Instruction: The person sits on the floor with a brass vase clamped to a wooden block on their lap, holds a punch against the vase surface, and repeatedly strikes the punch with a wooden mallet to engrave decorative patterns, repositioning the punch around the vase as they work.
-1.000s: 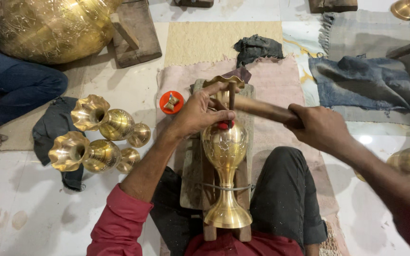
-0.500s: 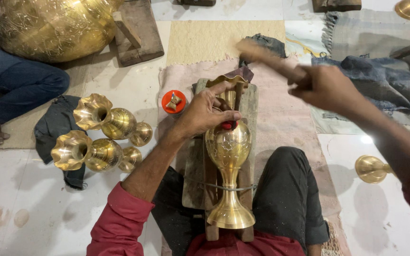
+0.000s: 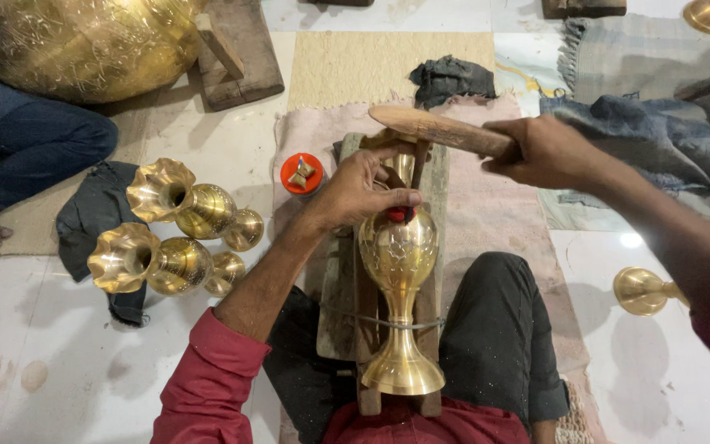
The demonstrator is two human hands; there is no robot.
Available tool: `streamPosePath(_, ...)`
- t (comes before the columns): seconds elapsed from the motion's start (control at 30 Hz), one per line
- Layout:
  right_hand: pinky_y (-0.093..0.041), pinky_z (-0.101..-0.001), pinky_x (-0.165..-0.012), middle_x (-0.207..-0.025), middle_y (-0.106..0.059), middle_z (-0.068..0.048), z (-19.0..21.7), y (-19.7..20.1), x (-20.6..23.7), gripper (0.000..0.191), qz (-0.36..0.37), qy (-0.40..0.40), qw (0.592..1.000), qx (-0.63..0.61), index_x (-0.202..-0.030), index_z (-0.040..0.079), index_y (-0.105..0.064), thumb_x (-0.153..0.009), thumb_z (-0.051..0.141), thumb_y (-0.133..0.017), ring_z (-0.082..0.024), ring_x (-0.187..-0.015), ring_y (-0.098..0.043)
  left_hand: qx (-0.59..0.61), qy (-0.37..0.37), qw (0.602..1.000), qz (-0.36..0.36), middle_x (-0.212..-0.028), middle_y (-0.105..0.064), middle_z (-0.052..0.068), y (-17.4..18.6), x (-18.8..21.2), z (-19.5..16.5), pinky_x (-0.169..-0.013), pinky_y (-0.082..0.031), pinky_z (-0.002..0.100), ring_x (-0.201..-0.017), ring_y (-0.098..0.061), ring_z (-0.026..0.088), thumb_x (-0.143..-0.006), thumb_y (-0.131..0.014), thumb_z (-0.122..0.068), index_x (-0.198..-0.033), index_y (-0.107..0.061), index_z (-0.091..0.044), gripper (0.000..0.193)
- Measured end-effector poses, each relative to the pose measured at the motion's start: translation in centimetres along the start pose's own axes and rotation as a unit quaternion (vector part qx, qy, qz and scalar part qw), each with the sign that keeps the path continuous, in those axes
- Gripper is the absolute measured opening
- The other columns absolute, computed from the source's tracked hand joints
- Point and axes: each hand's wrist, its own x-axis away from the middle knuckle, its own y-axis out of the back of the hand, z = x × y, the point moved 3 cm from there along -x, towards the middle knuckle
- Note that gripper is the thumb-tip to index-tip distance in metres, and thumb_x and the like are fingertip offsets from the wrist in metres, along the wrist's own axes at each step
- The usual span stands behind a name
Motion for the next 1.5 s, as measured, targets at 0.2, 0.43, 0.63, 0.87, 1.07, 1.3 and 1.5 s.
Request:
streamPosePath(0.2, -0.047, -0.0499, -0.052, -0.085, -0.069, -0.023, -1.1, -0.7, 0.8, 0.030, 0.012, -0.109, 0.942, -0.318, -0.115, 0.000, -0.075, -0.099, 0.025, -0.076, -0.026, -0.057, -0.056, 0.010, -0.058, 0.998, -0.015, -0.136, -0.065, 0.016, 0.1, -0.8, 0.6, -0.076, -0.068, 0.036, -0.089, -0.076, 0.018, -0.074, -0.091, -0.030, -0.148, -0.047, -0.001, 0.091)
streamPosePath(0.43, -0.056, -0.0382, -0.056, -0.074, -0.069, -0.011, -1.2, -0.4, 1.7, 0.030, -0.033, -0.027, 0.967, -0.252, -0.115, 0.008, -0.070, -0.091, 0.025, -0.077, -0.017, -0.057, -0.064, 0.031, -0.061, 0.998, 0.010, -0.128, -0.069, 0.016, 0.1, -1.1, 1.1, -0.080, -0.067, 0.039, -0.091, -0.076, 0.020, -0.074, -0.091, -0.030, -0.147, -0.051, -0.002, 0.088)
streamPosePath(0.63, -0.049, -0.0469, -0.056, -0.080, -0.068, -0.016, -2.0, -0.8, 2.7, 0.028, -0.015, -0.055, 0.967, -0.248, -0.117, 0.007, -0.073, -0.095, 0.025, -0.076, -0.025, -0.061, -0.059, 0.057, -0.080, 0.994, 0.042, -0.112, -0.078, 0.014, 0.2, -1.6, 1.2, -0.089, -0.066, 0.039, -0.093, -0.078, 0.018, -0.077, -0.092, -0.032, -0.148, -0.050, -0.003, 0.087)
streamPosePath(0.87, -0.060, -0.0430, -0.067, -0.087, -0.074, -0.015, -2.7, -1.3, 3.2, 0.031, -0.024, -0.078, 0.969, -0.235, -0.113, 0.009, -0.071, -0.090, 0.029, -0.075, -0.022, -0.072, -0.069, 0.039, -0.066, 0.995, 0.064, -0.097, -0.080, 0.013, 0.2, -1.7, 0.9, -0.087, -0.066, 0.042, -0.085, -0.077, 0.018, -0.076, -0.089, -0.033, -0.149, -0.052, -0.011, 0.085)
streamPosePath(1.07, -0.055, -0.0402, -0.058, -0.081, -0.069, -0.010, -3.2, -1.0, 4.0, 0.028, -0.043, -0.064, 0.961, -0.266, -0.112, 0.008, -0.073, -0.091, 0.025, -0.076, -0.020, -0.063, -0.064, 0.048, -0.123, 0.988, 0.079, -0.108, -0.078, 0.008, 0.1, -1.8, 0.6, -0.093, -0.063, 0.042, -0.093, -0.078, 0.017, -0.080, -0.089, -0.033, -0.145, -0.056, -0.014, 0.075)
streamPosePath(1.3, -0.047, -0.0418, -0.049, -0.074, -0.064, -0.010, -3.2, -1.5, 5.0, 0.023, -0.032, -0.088, 0.908, -0.409, -0.110, 0.005, -0.072, -0.093, 0.021, -0.075, -0.021, -0.055, -0.056, 0.092, -0.106, 0.983, 0.120, -0.095, -0.081, 0.011, 0.0, -1.5, 0.5, -0.092, -0.063, 0.039, -0.089, -0.079, 0.016, -0.086, -0.087, -0.026, -0.143, -0.060, -0.014, 0.065)
streamPosePath(1.5, -0.064, -0.0431, -0.072, -0.091, -0.073, -0.015, -4.0, -1.7, 5.4, 0.025, -0.046, -0.126, 0.949, -0.285, -0.113, 0.008, -0.072, -0.092, 0.021, -0.074, -0.028, -0.082, -0.071, 0.111, -0.159, 0.974, 0.114, -0.132, -0.066, -0.007, 0.0, -1.5, -0.2, -0.087, -0.065, 0.035, -0.091, -0.073, 0.012, -0.083, -0.086, -0.024, -0.143, -0.057, -0.018, 0.067)
